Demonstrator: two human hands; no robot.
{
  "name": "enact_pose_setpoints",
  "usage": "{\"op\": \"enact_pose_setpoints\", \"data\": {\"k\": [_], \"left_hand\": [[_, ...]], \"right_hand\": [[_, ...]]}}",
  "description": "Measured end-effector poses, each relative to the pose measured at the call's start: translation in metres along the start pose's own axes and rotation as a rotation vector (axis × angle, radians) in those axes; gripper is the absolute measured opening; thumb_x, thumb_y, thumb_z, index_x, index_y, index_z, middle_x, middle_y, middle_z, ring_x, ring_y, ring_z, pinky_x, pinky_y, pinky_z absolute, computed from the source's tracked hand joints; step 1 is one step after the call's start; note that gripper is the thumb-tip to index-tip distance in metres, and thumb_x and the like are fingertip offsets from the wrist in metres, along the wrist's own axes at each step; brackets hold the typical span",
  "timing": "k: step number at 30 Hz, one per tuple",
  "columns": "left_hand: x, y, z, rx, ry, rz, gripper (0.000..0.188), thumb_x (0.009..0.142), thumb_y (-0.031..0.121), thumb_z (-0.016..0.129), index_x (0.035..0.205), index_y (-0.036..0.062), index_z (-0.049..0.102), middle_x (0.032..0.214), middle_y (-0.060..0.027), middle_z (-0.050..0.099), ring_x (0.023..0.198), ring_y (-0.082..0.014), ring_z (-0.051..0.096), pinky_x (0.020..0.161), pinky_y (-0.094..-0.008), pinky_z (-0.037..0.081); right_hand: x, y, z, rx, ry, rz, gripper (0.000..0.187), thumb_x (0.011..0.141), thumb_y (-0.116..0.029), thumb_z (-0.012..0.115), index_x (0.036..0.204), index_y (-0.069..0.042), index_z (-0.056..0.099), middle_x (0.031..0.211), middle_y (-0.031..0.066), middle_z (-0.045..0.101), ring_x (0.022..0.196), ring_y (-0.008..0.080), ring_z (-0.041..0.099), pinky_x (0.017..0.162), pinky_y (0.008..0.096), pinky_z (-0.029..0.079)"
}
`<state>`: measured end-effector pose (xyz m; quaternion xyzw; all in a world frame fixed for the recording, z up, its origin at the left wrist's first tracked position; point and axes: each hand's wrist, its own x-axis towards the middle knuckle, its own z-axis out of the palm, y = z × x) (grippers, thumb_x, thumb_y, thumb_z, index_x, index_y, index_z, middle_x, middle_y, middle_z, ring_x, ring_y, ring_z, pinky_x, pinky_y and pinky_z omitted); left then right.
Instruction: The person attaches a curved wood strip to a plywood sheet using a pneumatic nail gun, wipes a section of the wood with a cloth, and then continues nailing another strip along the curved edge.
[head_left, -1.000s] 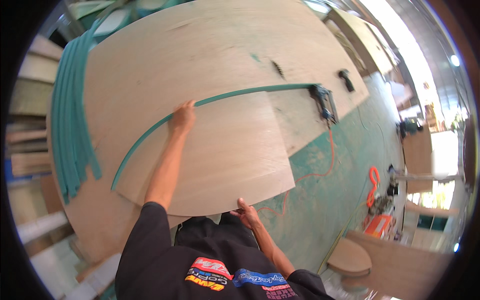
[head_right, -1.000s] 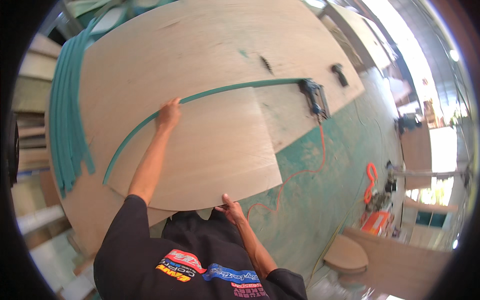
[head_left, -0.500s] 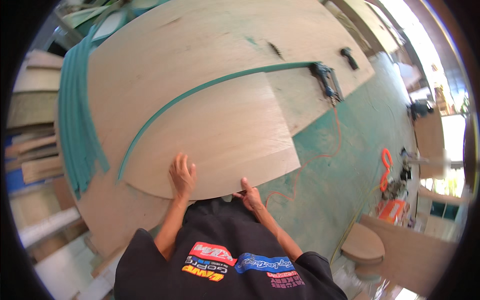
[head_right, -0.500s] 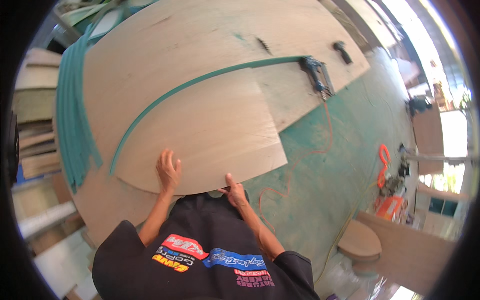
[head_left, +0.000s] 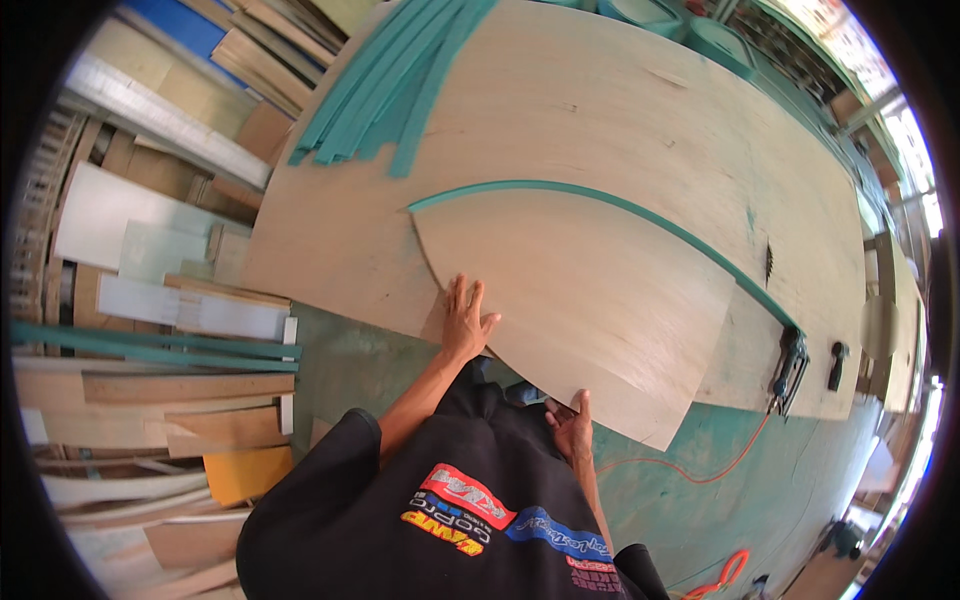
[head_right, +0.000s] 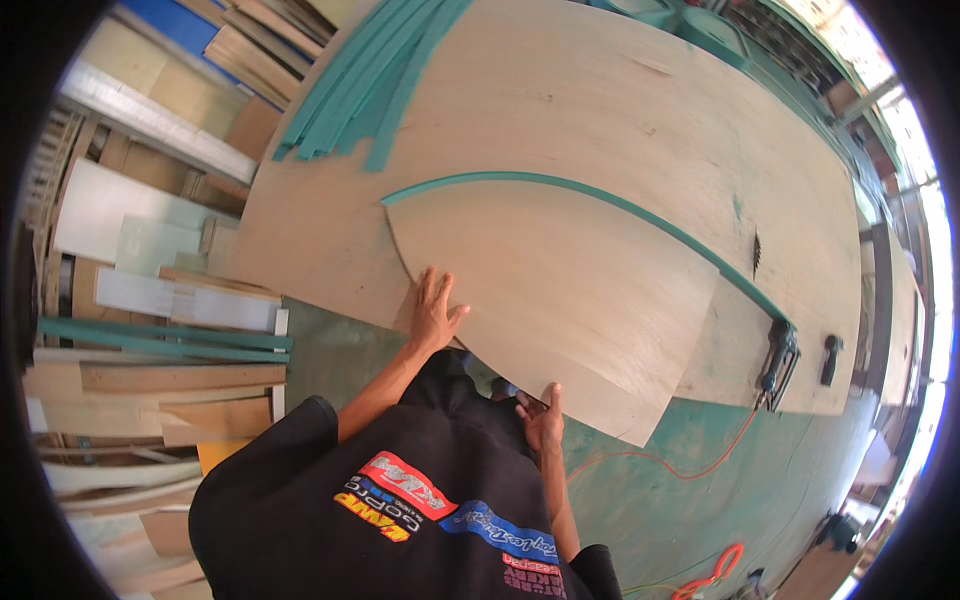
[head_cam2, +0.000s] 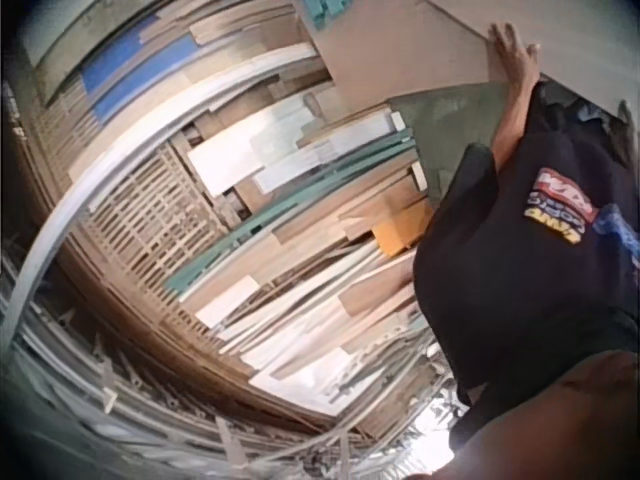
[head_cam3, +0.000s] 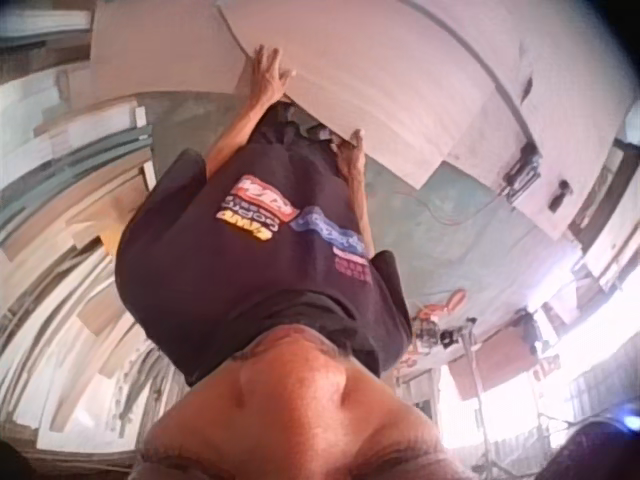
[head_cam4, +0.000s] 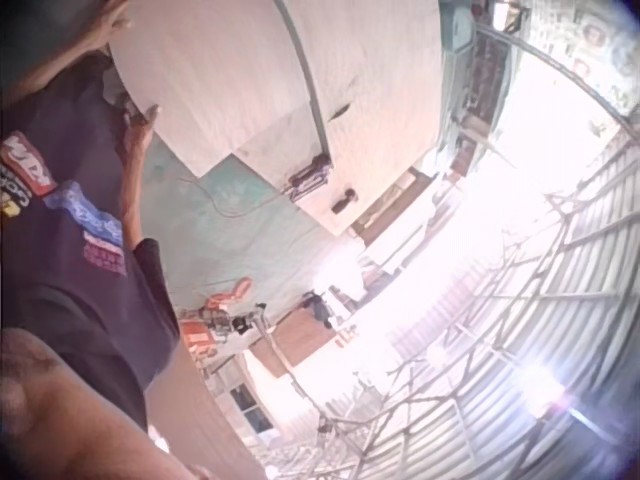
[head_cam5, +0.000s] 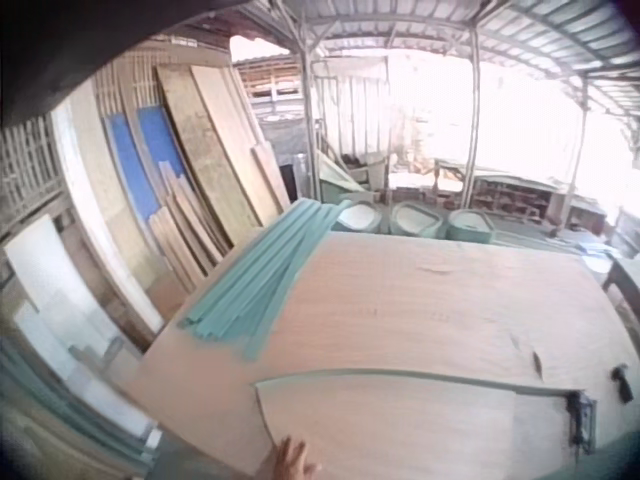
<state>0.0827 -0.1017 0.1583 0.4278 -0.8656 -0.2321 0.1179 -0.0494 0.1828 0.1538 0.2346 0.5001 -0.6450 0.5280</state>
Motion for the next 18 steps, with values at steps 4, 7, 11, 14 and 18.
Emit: {"op": "enact_pose_setpoints", "data": {"k": [4, 7, 11, 14, 18], "left_hand": [[-0.003, -0.002, -0.001, 0.013, 0.176, -0.156, 0.063, 0.095, 0.028, 0.072, 0.143, -0.0055, 0.047, 0.151, -0.0298, 0.040, 0.139, -0.0455, 0.041, 0.113, -0.0531, 0.039], [-0.001, -0.013, 0.010, -0.047, 0.402, -0.256, 0.050, 0.095, 0.029, 0.073, 0.125, -0.0068, 0.054, 0.123, -0.0265, 0.059, 0.113, -0.0402, 0.060, 0.096, -0.0511, 0.050], [-0.004, -0.035, 0.015, -0.399, 0.054, -0.570, 0.045, 0.093, 0.029, 0.073, 0.116, -0.0049, 0.055, 0.106, -0.0242, 0.064, 0.100, -0.0429, 0.063, 0.088, -0.0526, 0.051], [0.005, -0.041, 0.010, -0.403, -0.028, -0.548, 0.048, 0.092, 0.036, 0.074, 0.111, -0.0046, 0.055, 0.101, -0.0245, 0.065, 0.096, -0.0424, 0.065, 0.084, -0.0535, 0.052], [0.008, -0.062, 0.010, -0.366, -0.057, -0.459, 0.053, 0.095, 0.044, 0.069, 0.113, -0.0039, 0.056, 0.105, -0.0280, 0.067, 0.100, -0.0439, 0.066, 0.084, -0.0527, 0.053]], "right_hand": [[-0.003, -0.007, -0.025, -0.395, -0.173, 0.153, 0.075, 0.100, -0.063, 0.057, 0.132, 0.004, 0.055, 0.117, 0.0191, 0.071, 0.100, 0.0262, 0.072, 0.080, 0.0379, 0.058], [-0.001, -0.018, -0.038, -0.601, -0.161, 0.117, 0.063, 0.100, -0.056, 0.062, 0.123, 0.003, 0.062, 0.113, 0.0183, 0.074, 0.095, 0.0250, 0.073, 0.077, 0.0363, 0.058], [-0.014, -0.015, -0.051, -0.792, -0.105, 0.097, 0.056, 0.100, -0.049, 0.065, 0.121, 0.003, 0.064, 0.111, 0.0177, 0.075, 0.096, 0.0243, 0.074, 0.076, 0.0361, 0.059], [-0.028, -0.007, -0.055, -0.782, -0.026, 0.080, 0.055, 0.100, -0.048, 0.066, 0.121, 0.003, 0.065, 0.110, 0.0178, 0.075, 0.094, 0.0255, 0.074, 0.076, 0.0383, 0.059], [-0.016, 0.033, -0.024, -0.971, 0.078, 0.091, 0.050, 0.101, -0.042, 0.064, 0.117, 0.006, 0.068, 0.105, 0.0156, 0.077, 0.089, 0.0240, 0.075, 0.074, 0.0365, 0.059]]}}
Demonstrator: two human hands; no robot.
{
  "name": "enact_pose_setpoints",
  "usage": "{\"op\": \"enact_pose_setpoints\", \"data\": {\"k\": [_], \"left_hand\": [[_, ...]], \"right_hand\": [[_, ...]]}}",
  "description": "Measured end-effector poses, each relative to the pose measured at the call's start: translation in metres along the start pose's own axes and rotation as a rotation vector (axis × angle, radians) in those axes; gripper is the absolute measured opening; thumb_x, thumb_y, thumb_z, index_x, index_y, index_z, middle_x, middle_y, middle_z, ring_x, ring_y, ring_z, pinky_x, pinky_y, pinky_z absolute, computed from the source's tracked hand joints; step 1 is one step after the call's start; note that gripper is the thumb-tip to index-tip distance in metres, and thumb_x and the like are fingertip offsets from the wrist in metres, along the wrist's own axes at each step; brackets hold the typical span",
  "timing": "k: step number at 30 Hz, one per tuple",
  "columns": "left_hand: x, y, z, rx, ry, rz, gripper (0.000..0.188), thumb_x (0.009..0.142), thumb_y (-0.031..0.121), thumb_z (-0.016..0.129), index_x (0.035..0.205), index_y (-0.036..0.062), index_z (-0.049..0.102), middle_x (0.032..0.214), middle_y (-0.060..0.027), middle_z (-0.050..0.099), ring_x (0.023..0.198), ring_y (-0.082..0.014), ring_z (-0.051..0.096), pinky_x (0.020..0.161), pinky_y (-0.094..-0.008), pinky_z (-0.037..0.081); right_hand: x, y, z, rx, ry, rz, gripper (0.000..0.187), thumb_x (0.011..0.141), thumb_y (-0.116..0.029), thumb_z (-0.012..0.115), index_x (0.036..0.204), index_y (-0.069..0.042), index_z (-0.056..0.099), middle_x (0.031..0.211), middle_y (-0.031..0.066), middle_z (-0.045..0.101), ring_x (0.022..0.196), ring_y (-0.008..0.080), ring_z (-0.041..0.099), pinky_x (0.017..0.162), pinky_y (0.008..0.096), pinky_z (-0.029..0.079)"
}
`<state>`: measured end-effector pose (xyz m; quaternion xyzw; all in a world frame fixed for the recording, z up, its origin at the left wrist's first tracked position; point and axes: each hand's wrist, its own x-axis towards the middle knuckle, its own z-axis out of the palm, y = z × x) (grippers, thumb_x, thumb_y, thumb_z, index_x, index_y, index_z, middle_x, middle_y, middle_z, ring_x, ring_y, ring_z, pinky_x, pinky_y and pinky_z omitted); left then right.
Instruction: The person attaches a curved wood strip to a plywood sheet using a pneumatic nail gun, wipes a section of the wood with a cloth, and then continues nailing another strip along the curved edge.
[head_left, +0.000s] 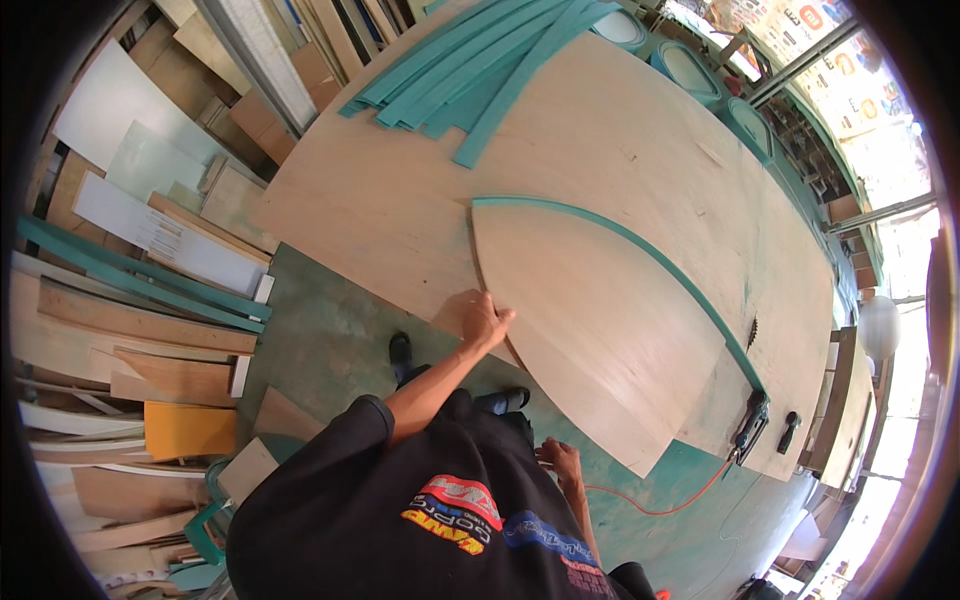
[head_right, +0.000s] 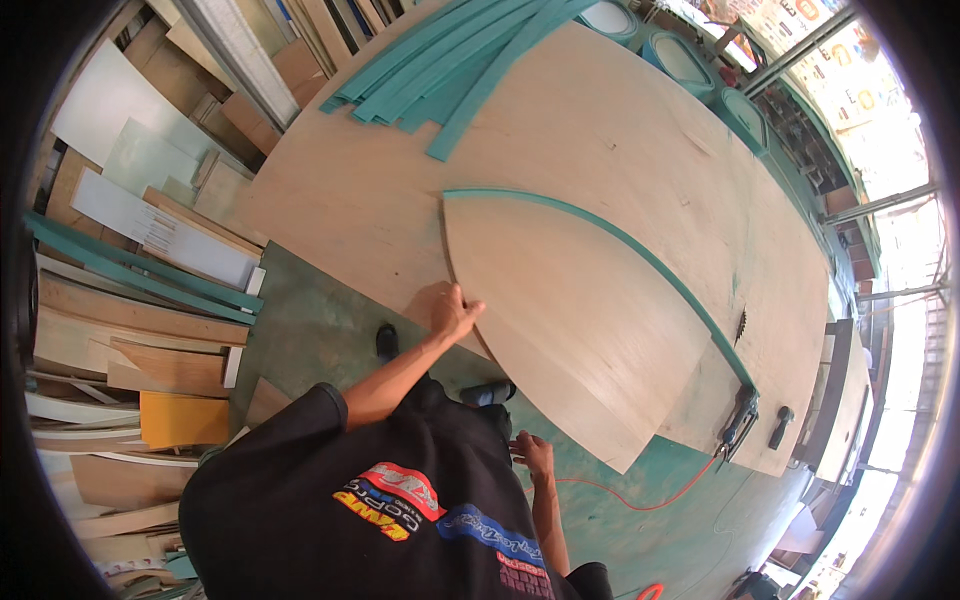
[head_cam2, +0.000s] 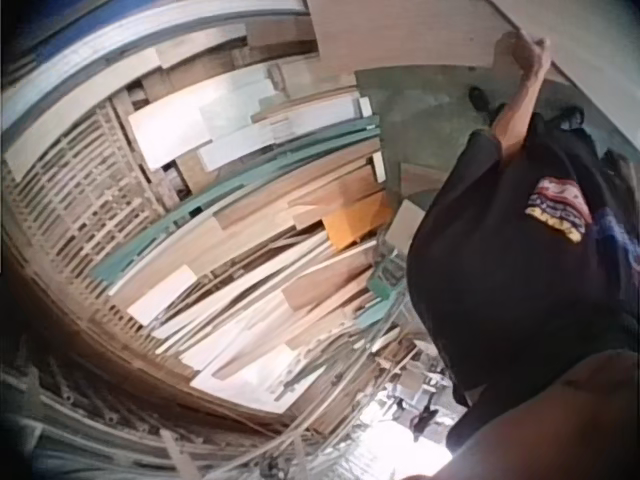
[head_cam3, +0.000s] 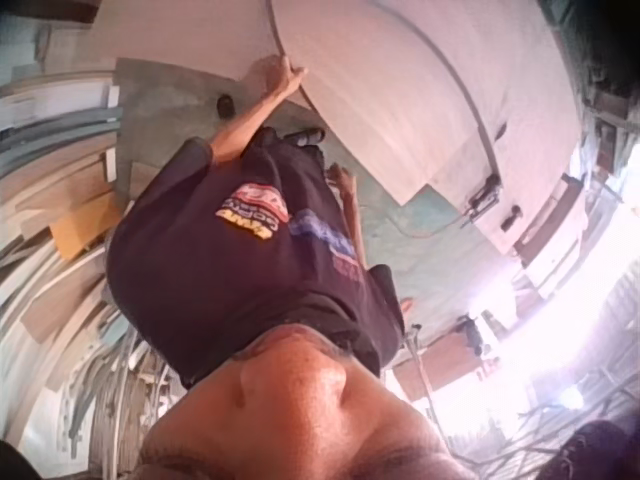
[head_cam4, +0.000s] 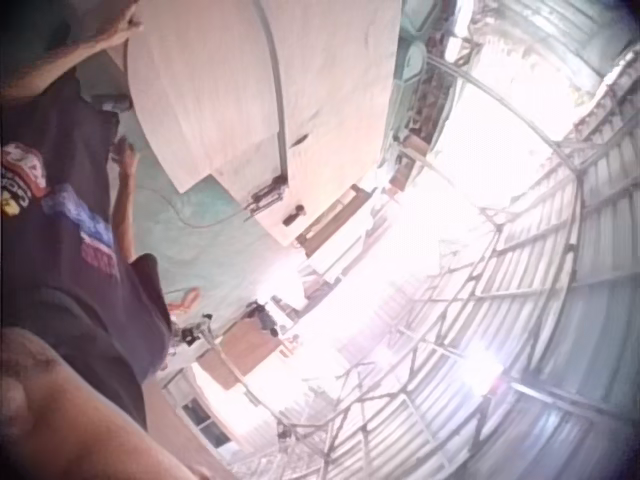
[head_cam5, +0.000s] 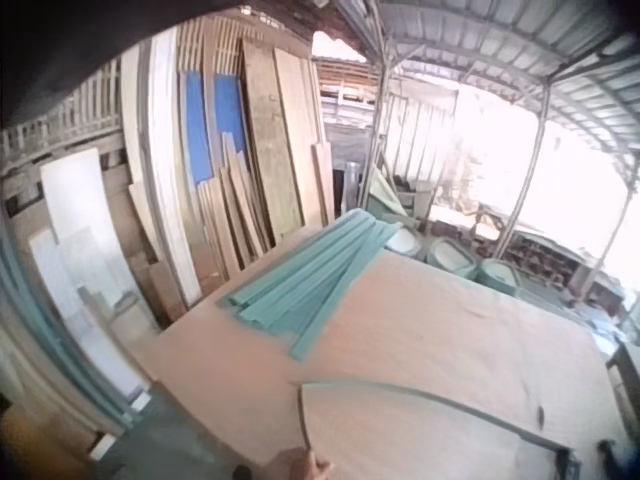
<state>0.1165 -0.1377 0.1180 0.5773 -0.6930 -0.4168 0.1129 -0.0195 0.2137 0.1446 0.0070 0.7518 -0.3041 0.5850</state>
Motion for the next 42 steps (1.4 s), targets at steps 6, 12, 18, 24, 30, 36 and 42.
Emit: {"op": "enact_pose_setpoints", "data": {"k": [6, 12, 18, 24, 30, 36, 42], "left_hand": [[-0.005, -0.005, -0.070, -0.161, -0.261, 0.190, 0.046, 0.097, 0.046, 0.068, 0.102, 0.0003, 0.064, 0.090, -0.0176, 0.072, 0.086, -0.0357, 0.070, 0.077, -0.0479, 0.055], [-0.030, -0.144, -0.194, -0.518, -0.237, -0.006, 0.034, 0.098, 0.034, 0.070, 0.098, -0.0003, 0.068, 0.080, -0.0077, 0.072, 0.068, -0.0113, 0.067, 0.062, -0.0314, 0.053], [-0.055, -0.308, -0.320, -0.229, 0.317, -0.291, 0.033, 0.099, 0.029, 0.065, 0.100, -0.0038, 0.066, 0.085, -0.0115, 0.068, 0.076, -0.0193, 0.067, 0.068, -0.0364, 0.055], [-0.112, -0.299, -0.369, -0.157, 0.567, -0.481, 0.036, 0.099, 0.033, 0.063, 0.098, -0.0022, 0.068, 0.080, -0.0138, 0.067, 0.077, -0.0239, 0.069, 0.073, -0.0393, 0.055], [-0.141, -0.280, -0.317, 0.149, 0.241, -0.386, 0.032, 0.094, 0.033, 0.069, 0.106, 0.0025, 0.070, 0.092, -0.0192, 0.074, 0.088, -0.0368, 0.073, 0.079, -0.0468, 0.055], [-0.084, -0.189, -0.242, 0.080, -0.171, -0.302, 0.048, 0.092, 0.043, 0.069, 0.119, 0.0026, 0.069, 0.104, -0.0205, 0.076, 0.097, -0.0389, 0.073, 0.087, -0.0467, 0.056], [-0.017, -0.194, -0.275, 0.091, -0.134, -0.066, 0.048, 0.094, 0.041, 0.068, 0.121, 0.0019, 0.066, 0.101, -0.0243, 0.073, 0.096, -0.0426, 0.070, 0.082, -0.0499, 0.055]], "right_hand": [[0.006, -0.061, 0.093, -0.424, -0.109, -0.113, 0.047, 0.100, -0.044, 0.064, 0.097, 0.002, 0.075, 0.086, 0.0097, 0.076, 0.077, 0.0181, 0.072, 0.068, 0.0342, 0.057], [0.009, -0.234, 0.204, -0.695, 0.017, -0.551, 0.044, 0.100, -0.040, 0.065, 0.087, 0.001, 0.076, 0.074, 0.0067, 0.074, 0.071, 0.0143, 0.070, 0.064, 0.0307, 0.054], [0.115, -0.470, 0.299, -0.513, 0.390, -1.031, 0.052, 0.094, -0.042, 0.071, 0.111, 0.006, 0.068, 0.095, 0.0170, 0.072, 0.089, 0.0241, 0.069, 0.080, 0.0368, 0.055], [0.198, -0.551, 0.373, -0.924, 0.596, -0.741, 0.091, 0.085, -0.047, 0.079, 0.146, 0.008, 0.039, 0.142, 0.0281, 0.051, 0.127, 0.0393, 0.057, 0.103, 0.0456, 0.052], [0.221, -0.555, 0.403, -0.674, 0.459, -0.701, 0.100, 0.077, -0.044, 0.085, 0.144, 0.012, 0.037, 0.139, 0.0301, 0.052, 0.127, 0.0380, 0.058, 0.101, 0.0444, 0.053], [0.206, -0.528, 0.367, -0.370, 0.191, -0.798, 0.096, 0.072, -0.043, 0.088, 0.130, 0.017, 0.040, 0.104, 0.0287, 0.070, 0.098, 0.0383, 0.071, 0.082, 0.0455, 0.057], [0.159, -0.429, 0.427, -0.500, 0.051, -0.768, 0.097, 0.073, -0.049, 0.090, 0.136, 0.009, 0.043, 0.114, 0.0281, 0.068, 0.100, 0.0383, 0.070, 0.080, 0.0461, 0.057]]}}
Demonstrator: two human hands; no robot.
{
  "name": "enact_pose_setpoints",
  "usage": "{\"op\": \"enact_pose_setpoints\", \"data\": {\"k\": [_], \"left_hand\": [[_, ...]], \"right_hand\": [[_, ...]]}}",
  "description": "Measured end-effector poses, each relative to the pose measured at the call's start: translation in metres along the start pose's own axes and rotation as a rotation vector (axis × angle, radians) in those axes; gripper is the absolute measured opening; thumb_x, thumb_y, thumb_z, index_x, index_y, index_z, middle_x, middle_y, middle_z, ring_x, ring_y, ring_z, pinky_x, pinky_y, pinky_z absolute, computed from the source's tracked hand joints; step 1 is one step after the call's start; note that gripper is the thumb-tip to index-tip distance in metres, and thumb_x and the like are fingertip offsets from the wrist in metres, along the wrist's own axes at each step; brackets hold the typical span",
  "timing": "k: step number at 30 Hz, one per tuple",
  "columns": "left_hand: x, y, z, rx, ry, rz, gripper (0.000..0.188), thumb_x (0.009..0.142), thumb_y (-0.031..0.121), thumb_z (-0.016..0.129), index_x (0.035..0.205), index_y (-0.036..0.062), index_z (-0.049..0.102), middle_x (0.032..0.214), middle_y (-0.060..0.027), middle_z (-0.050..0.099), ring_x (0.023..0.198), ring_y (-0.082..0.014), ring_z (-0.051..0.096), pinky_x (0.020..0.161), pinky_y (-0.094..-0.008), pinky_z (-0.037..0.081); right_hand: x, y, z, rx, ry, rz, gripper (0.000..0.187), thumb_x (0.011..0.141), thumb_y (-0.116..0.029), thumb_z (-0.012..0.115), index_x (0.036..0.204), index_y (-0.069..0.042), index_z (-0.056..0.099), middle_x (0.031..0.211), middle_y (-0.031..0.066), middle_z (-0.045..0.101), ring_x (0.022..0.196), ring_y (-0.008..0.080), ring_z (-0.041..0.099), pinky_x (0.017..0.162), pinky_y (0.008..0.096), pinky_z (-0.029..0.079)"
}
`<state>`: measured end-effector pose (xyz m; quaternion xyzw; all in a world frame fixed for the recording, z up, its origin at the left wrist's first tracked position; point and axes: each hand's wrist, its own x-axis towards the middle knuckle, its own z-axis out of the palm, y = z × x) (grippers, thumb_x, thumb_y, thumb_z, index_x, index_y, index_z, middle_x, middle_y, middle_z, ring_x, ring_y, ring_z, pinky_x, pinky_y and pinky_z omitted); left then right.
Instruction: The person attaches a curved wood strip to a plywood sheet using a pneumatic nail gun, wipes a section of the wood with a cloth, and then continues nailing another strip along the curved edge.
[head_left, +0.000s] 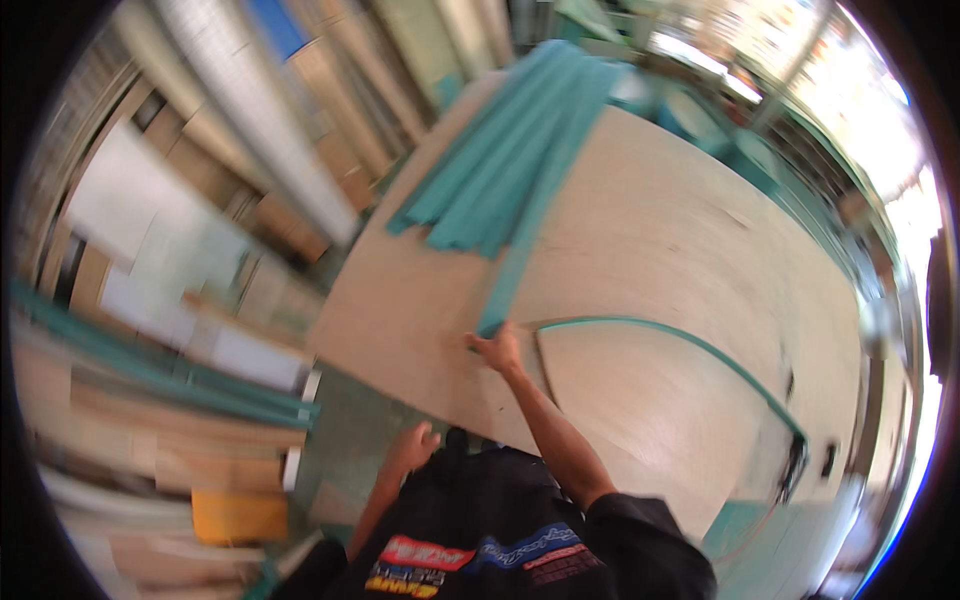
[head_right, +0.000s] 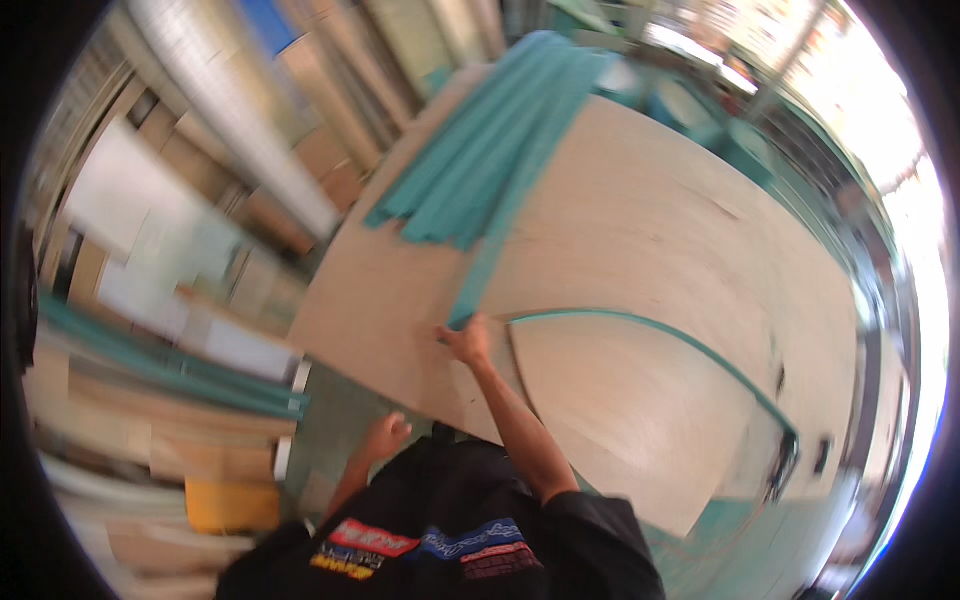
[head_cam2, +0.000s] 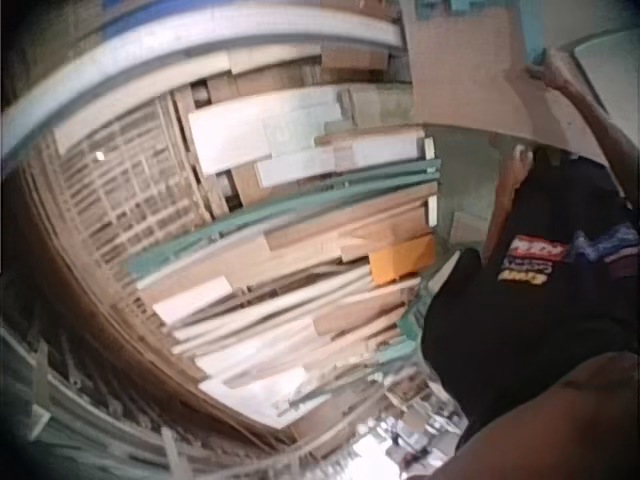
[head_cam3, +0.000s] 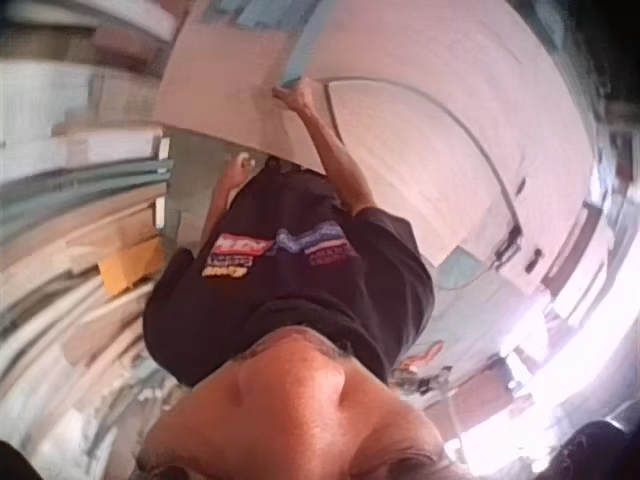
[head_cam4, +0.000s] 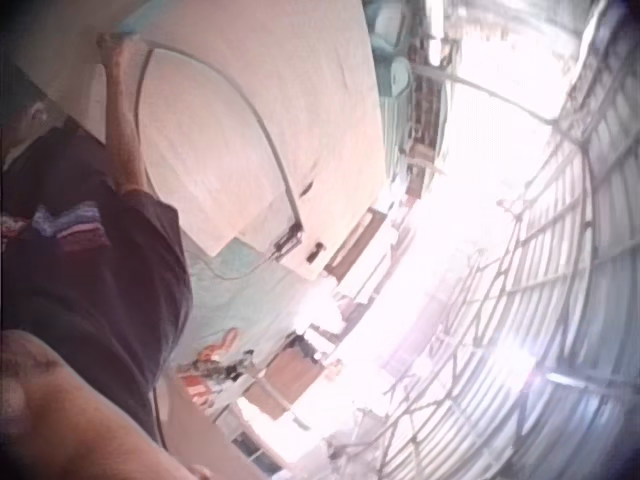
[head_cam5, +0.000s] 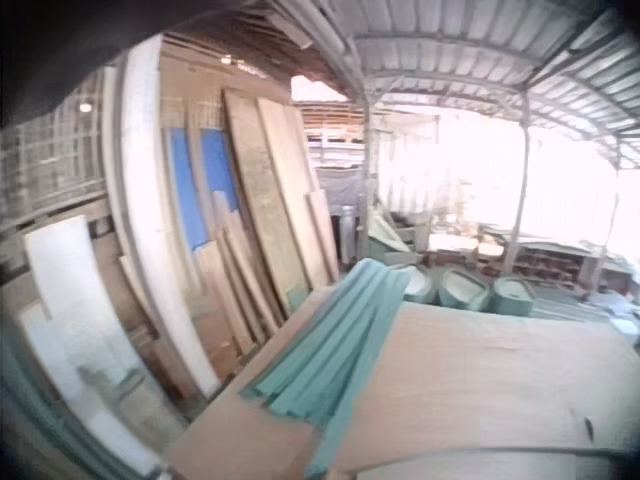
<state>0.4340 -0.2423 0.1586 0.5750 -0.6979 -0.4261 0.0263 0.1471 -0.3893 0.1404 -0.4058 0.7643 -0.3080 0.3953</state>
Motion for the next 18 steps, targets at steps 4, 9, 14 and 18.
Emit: {"op": "enact_pose_setpoints", "data": {"k": [4, 9, 14, 18], "left_hand": [[0.033, 0.045, -0.040, 0.064, 0.141, -0.001, 0.038, 0.096, 0.038, 0.064, 0.113, 0.0043, 0.065, 0.103, -0.0235, 0.070, 0.099, -0.0457, 0.066, 0.084, -0.0551, 0.052], [0.007, 0.029, -0.034, -0.056, 0.329, -0.147, 0.039, 0.095, 0.037, 0.064, 0.108, 0.0003, 0.064, 0.100, -0.0248, 0.070, 0.098, -0.0456, 0.068, 0.083, -0.0565, 0.053], [-0.064, 0.005, 0.050, -0.171, 0.226, -0.285, 0.043, 0.093, 0.038, 0.065, 0.113, 0.0000, 0.065, 0.101, -0.0246, 0.071, 0.100, -0.0452, 0.069, 0.084, -0.0564, 0.054], [-0.129, -0.034, 0.059, -0.251, 0.147, -0.390, 0.046, 0.090, 0.038, 0.065, 0.120, 0.0024, 0.067, 0.105, -0.0231, 0.072, 0.104, -0.0441, 0.069, 0.086, -0.0560, 0.054]], "right_hand": [[0.007, 0.071, -0.007, 0.224, -0.018, -0.127, 0.076, 0.082, -0.035, 0.088, 0.136, -0.003, 0.045, 0.117, 0.0145, 0.063, 0.094, 0.0273, 0.069, 0.057, 0.0388, 0.061], [-0.014, 0.068, 0.004, 0.054, 0.101, -0.089, 0.090, 0.074, -0.040, 0.093, 0.135, 0.008, 0.046, 0.119, 0.0233, 0.064, 0.107, 0.0344, 0.066, 0.088, 0.0478, 0.057], [-0.035, 0.056, 0.005, -0.114, 0.078, -0.049, 0.094, 0.074, -0.046, 0.092, 0.122, 0.019, 0.045, 0.099, 0.0212, 0.068, 0.070, 0.0292, 0.069, 0.045, 0.0381, 0.057], [0.001, 0.060, -0.021, -0.505, 0.099, -0.182, 0.095, 0.080, -0.069, 0.076, 0.113, 0.018, 0.056, 0.089, 0.0225, 0.070, 0.067, 0.0313, 0.069, 0.046, 0.0406, 0.056]]}}
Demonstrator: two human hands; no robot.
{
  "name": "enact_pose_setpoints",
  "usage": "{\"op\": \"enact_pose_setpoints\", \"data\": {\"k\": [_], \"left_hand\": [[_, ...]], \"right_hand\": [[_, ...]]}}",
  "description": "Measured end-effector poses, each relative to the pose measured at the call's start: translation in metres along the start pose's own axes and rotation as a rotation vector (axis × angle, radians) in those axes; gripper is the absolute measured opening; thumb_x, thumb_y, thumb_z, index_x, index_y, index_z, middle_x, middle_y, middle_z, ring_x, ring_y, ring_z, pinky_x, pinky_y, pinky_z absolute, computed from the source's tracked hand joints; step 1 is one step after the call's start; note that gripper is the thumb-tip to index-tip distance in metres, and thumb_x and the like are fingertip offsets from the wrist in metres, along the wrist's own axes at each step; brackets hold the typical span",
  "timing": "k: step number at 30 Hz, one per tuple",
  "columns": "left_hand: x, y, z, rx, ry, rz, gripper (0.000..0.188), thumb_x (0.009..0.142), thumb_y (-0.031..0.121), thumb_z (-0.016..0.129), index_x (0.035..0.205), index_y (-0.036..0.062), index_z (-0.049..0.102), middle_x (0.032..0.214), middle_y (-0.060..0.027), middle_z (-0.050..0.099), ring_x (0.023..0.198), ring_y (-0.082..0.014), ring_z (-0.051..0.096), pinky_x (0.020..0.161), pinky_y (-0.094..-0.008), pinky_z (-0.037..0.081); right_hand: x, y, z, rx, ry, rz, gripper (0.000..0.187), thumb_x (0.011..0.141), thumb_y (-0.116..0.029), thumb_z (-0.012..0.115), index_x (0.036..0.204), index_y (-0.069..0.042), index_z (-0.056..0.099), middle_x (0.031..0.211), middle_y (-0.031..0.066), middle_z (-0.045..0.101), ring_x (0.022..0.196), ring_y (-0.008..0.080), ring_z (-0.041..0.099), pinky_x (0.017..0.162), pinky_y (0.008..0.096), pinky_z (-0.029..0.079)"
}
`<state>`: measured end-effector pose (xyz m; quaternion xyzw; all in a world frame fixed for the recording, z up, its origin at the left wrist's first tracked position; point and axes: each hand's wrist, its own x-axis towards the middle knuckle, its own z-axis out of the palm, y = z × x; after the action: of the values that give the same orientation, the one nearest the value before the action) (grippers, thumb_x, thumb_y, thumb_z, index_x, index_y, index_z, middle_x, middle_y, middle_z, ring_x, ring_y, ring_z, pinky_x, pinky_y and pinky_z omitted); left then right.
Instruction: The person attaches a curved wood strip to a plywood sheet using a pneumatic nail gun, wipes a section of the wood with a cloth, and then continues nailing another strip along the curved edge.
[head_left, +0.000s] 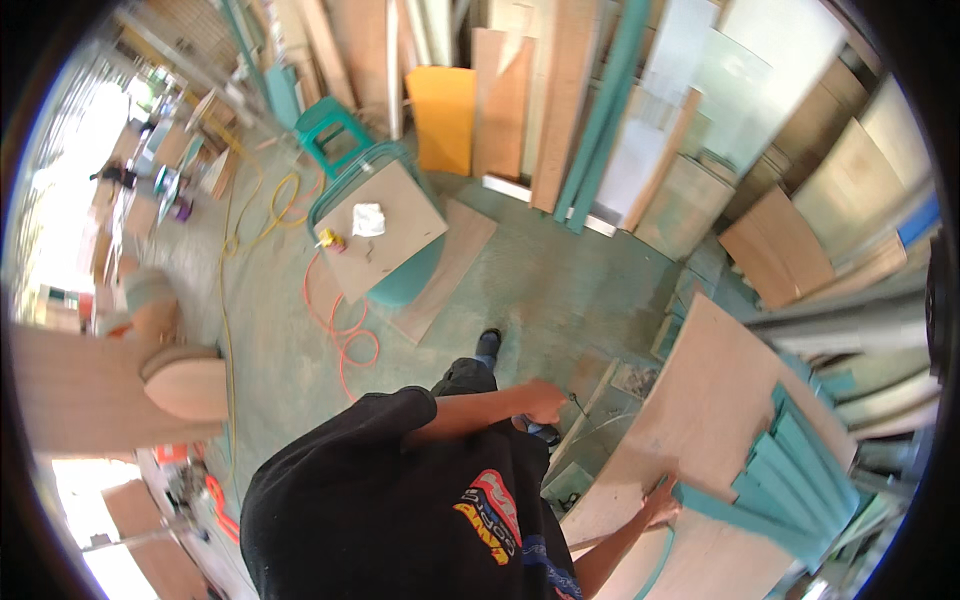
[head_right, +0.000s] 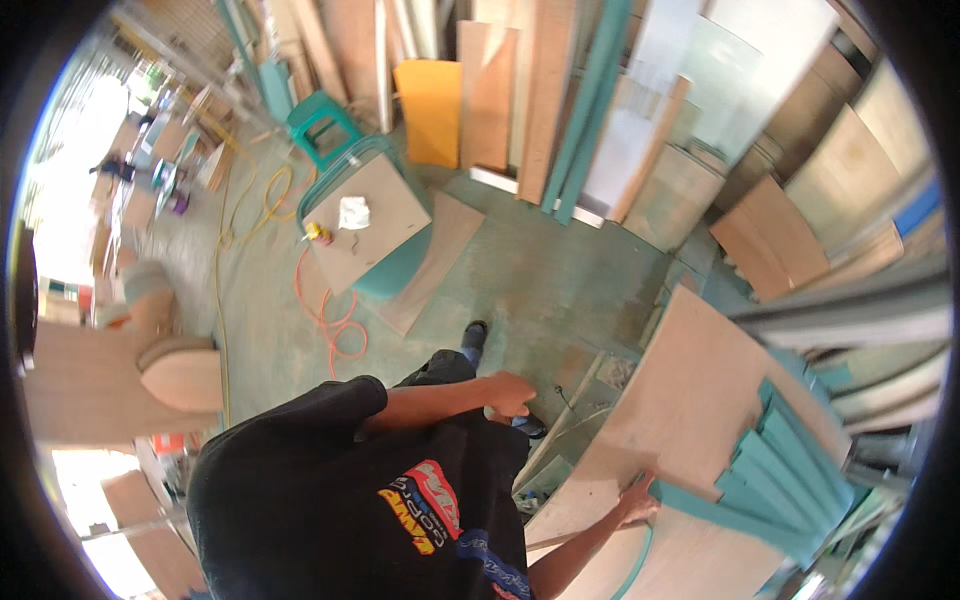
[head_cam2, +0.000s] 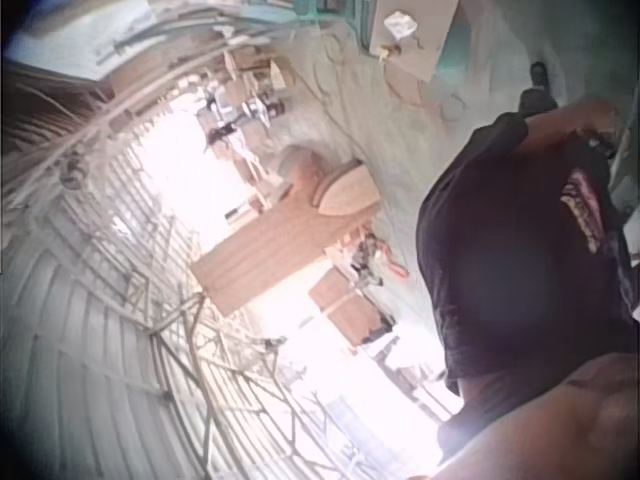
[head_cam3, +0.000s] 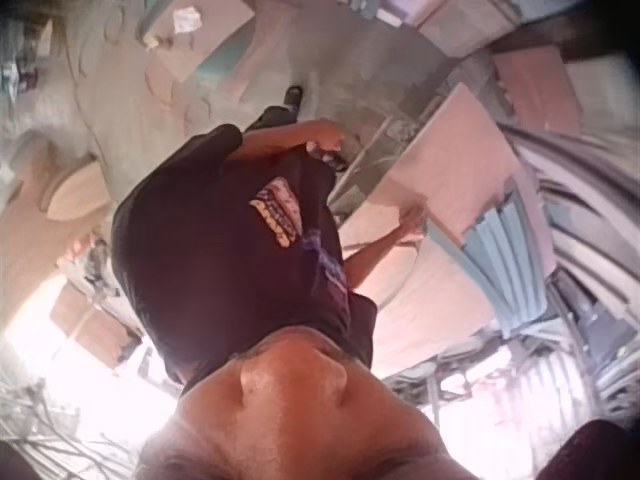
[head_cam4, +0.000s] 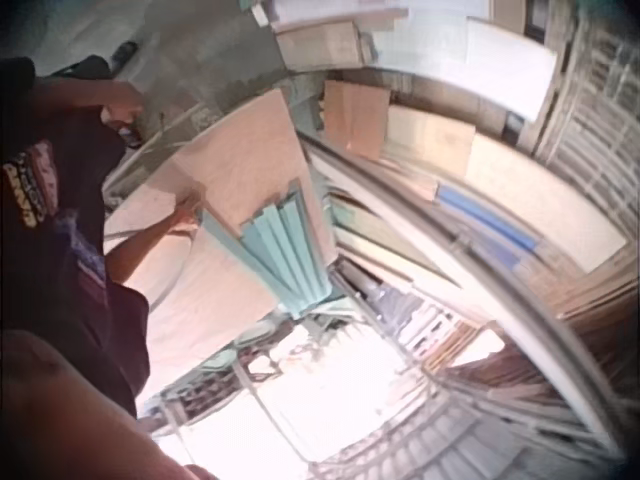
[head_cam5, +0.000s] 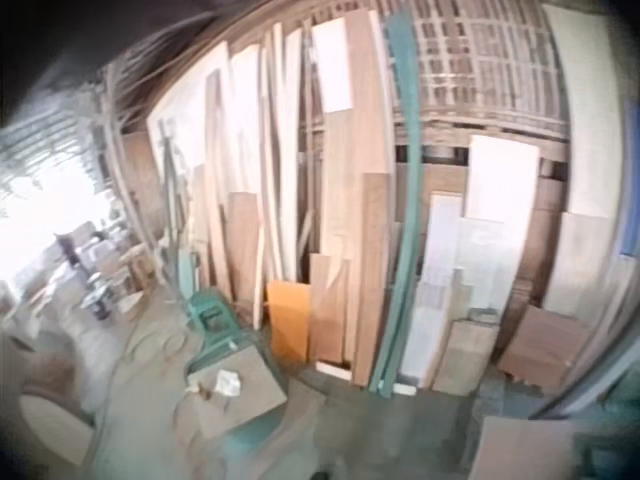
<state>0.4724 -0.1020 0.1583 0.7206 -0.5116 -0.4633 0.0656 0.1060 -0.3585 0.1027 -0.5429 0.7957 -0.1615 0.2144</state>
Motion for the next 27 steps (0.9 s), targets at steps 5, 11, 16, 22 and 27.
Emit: {"op": "enact_pose_setpoints", "data": {"k": [5, 11, 16, 22, 27], "left_hand": [[-0.072, -0.162, -0.012, -0.290, 0.322, -0.378, 0.046, 0.092, 0.042, 0.059, 0.119, 0.0063, 0.070, 0.111, -0.0225, 0.073, 0.108, -0.0446, 0.068, 0.089, -0.0559, 0.054], [-0.091, -0.406, -0.033, -0.714, 0.850, -0.949, 0.041, 0.096, 0.040, 0.054, 0.111, 0.0058, 0.072, 0.114, -0.0239, 0.073, 0.105, -0.0454, 0.069, 0.091, -0.0563, 0.054], [-0.134, -0.640, -0.017, -0.903, 1.208, -1.346, 0.038, 0.095, 0.035, 0.059, 0.111, 0.0030, 0.070, 0.111, -0.0257, 0.072, 0.107, -0.0447, 0.068, 0.094, -0.0534, 0.053], [-0.180, -0.833, -0.048, -0.479, 1.429, -1.584, 0.094, 0.078, 0.061, 0.080, 0.129, -0.0125, 0.052, 0.131, -0.0313, 0.059, 0.121, -0.0478, 0.058, 0.106, -0.0523, 0.046], [-0.174, -0.897, -0.063, -0.740, 1.232, -1.492, 0.095, 0.074, 0.060, 0.083, 0.129, -0.0130, 0.054, 0.141, -0.0295, 0.056, 0.129, -0.0442, 0.056, 0.109, -0.0486, 0.045]], "right_hand": [[-0.059, -0.084, -0.032, -0.367, -0.285, 0.189, 0.093, 0.095, -0.079, 0.044, 0.103, 0.011, 0.067, 0.085, 0.0247, 0.070, 0.074, 0.0342, 0.069, 0.062, 0.0466, 0.058], [-0.089, -0.041, 0.002, -0.681, -0.288, -0.638, 0.056, 0.091, -0.054, 0.068, 0.104, 0.001, 0.072, 0.084, 0.0205, 0.071, 0.076, 0.0340, 0.068, 0.068, 0.0475, 0.056], [-0.341, -0.081, 0.112, -0.116, -1.071, 0.084, 0.037, 0.085, -0.029, 0.080, 0.113, -0.007, 0.070, 0.091, 0.0071, 0.071, 0.070, 0.0160, 0.067, 0.064, 0.0339, 0.057], [-0.496, -0.107, 0.230, -0.453, -1.554, 0.224, 0.024, 0.101, -0.028, 0.069, 0.108, -0.006, 0.071, 0.077, 0.0056, 0.067, 0.064, 0.0138, 0.064, 0.059, 0.0300, 0.054], [-0.460, -0.106, 0.266, -0.171, -1.232, 0.308, 0.017, 0.101, -0.023, 0.066, 0.104, -0.006, 0.070, 0.076, 0.0058, 0.067, 0.061, 0.0146, 0.064, 0.057, 0.0284, 0.054]]}}
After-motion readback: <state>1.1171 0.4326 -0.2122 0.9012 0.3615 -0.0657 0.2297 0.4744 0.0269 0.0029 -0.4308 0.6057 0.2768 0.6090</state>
